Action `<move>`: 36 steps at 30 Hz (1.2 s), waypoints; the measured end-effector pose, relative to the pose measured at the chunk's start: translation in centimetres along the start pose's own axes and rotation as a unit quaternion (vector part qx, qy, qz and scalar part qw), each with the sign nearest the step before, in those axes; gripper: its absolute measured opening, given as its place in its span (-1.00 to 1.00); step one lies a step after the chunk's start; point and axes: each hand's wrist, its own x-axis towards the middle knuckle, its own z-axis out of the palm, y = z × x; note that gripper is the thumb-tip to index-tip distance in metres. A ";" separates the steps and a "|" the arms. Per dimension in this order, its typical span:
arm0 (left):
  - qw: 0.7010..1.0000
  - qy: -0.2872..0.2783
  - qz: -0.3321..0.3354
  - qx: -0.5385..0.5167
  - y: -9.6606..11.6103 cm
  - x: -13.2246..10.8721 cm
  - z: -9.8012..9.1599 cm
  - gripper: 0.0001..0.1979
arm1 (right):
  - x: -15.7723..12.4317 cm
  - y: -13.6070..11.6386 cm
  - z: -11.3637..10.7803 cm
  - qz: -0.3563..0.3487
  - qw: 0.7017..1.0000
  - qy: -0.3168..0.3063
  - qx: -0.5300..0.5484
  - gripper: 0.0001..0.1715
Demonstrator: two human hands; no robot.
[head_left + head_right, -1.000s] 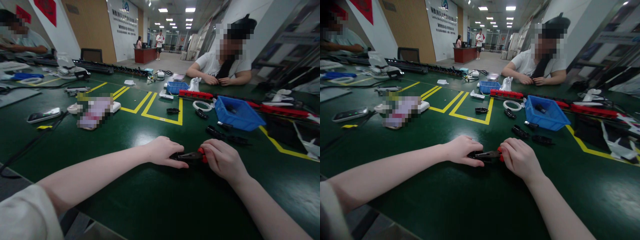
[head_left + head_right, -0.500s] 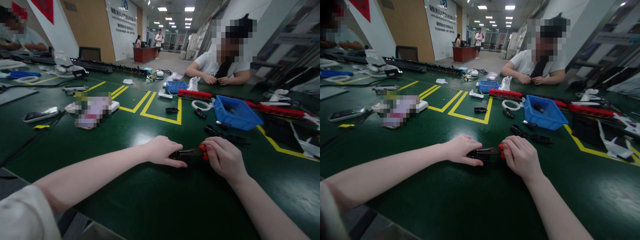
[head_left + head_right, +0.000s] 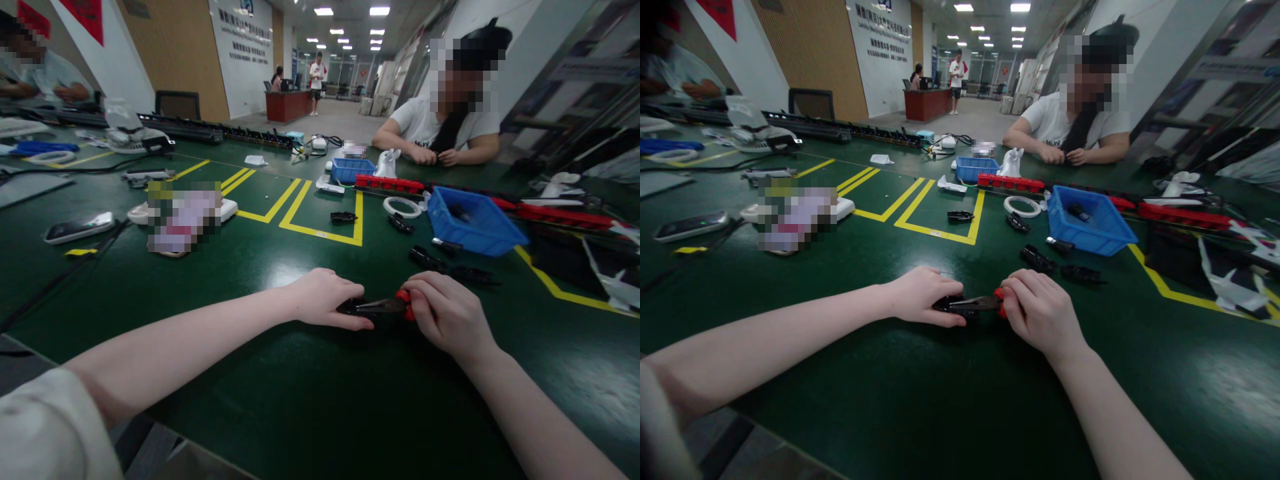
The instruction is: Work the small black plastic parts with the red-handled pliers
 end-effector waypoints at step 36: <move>1.000 -0.018 0.007 0.014 -0.1 0.4 -0.3 -0.48 | 0.3 1.6 -0.1 -0.102 0.994 0.004 -0.029 -0.82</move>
